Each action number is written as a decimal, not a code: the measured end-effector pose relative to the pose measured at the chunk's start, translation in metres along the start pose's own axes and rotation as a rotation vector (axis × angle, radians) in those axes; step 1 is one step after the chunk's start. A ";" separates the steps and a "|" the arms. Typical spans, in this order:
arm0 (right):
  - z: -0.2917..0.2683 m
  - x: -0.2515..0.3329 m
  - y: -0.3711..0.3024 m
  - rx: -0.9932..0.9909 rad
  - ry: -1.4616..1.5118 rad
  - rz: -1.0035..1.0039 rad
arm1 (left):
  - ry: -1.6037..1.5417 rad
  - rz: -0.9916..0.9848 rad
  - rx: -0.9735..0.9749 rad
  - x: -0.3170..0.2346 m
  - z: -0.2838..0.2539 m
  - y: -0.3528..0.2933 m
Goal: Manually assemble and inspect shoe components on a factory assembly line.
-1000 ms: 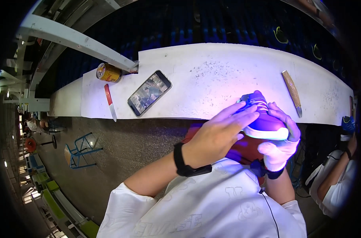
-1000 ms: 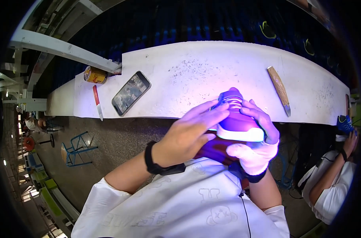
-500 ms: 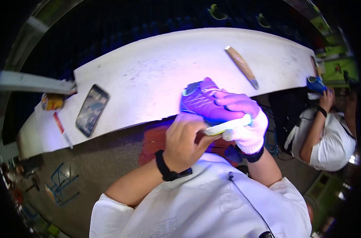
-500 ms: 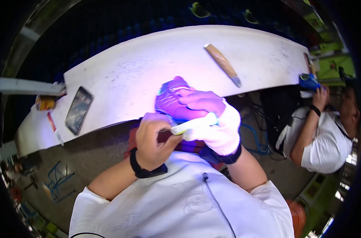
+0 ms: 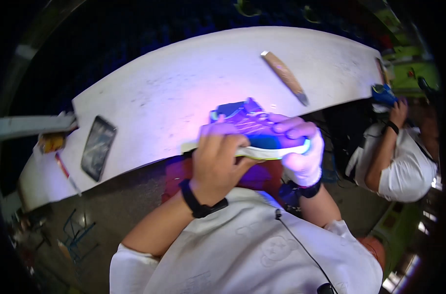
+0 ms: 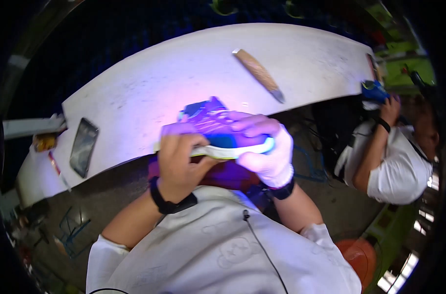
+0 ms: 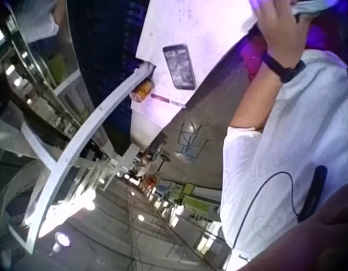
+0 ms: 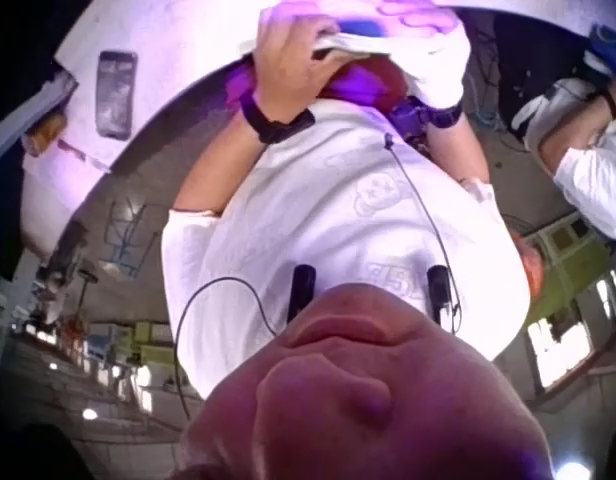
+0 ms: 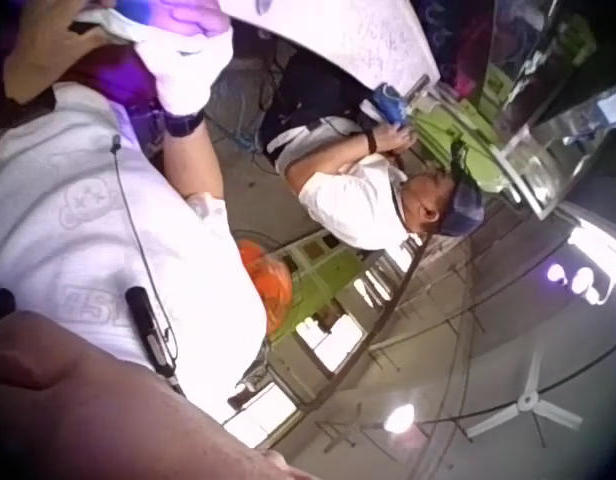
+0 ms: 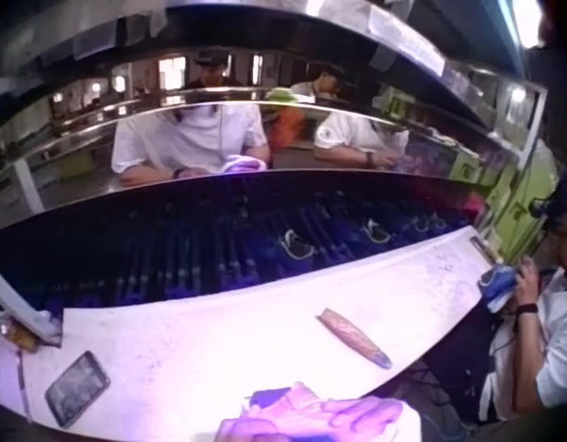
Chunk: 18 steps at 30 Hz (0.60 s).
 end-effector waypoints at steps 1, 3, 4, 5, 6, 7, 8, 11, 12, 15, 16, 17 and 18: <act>-0.011 0.003 -0.006 -0.059 -0.042 0.027 | -0.013 0.020 0.035 0.003 0.004 0.002; -0.022 0.014 -0.003 -0.093 -0.335 0.018 | -0.080 -0.034 0.060 0.016 0.001 0.002; -0.034 0.019 0.003 -0.019 -0.635 0.007 | -0.155 -0.160 0.128 0.024 -0.005 -0.001; -0.045 0.011 0.002 -0.020 -0.649 0.135 | -0.219 -0.225 0.156 0.034 -0.013 -0.007; -0.056 0.002 0.000 -0.117 -0.590 0.186 | -0.278 -0.259 0.184 0.040 -0.022 -0.010; -0.060 -0.007 0.001 -0.219 -0.537 0.238 | -0.346 -0.286 0.216 0.043 -0.030 -0.008; -0.059 -0.023 0.007 -0.317 -0.298 0.360 | -0.337 -0.274 0.224 0.045 -0.040 -0.002; 0.016 -0.035 0.034 -0.484 0.232 0.644 | -0.409 -0.071 0.094 0.032 -0.073 0.029; 0.011 -0.043 0.040 -0.300 0.096 0.540 | -0.315 -0.013 0.090 0.020 -0.086 0.043; 0.034 -0.024 0.066 0.124 -0.008 0.183 | -0.147 0.046 0.070 0.010 -0.091 0.050; 0.048 -0.005 0.076 0.158 -0.093 0.086 | -0.075 0.039 0.059 0.013 -0.088 0.049; 0.063 0.017 0.085 0.187 -0.186 -0.011 | -0.065 0.038 0.050 0.012 -0.088 0.048; 0.077 0.034 0.095 0.178 -0.192 -0.058 | -0.109 -0.076 0.052 0.014 -0.087 0.048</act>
Point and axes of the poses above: each hand's wrist, its own y-axis towards the middle knuckle, its own z-axis out of the palm, x = y × z, the point moved 4 cm from there along y, towards the middle knuckle, and after that the axes turned 2 degrees about z, right-handed, at the moved point
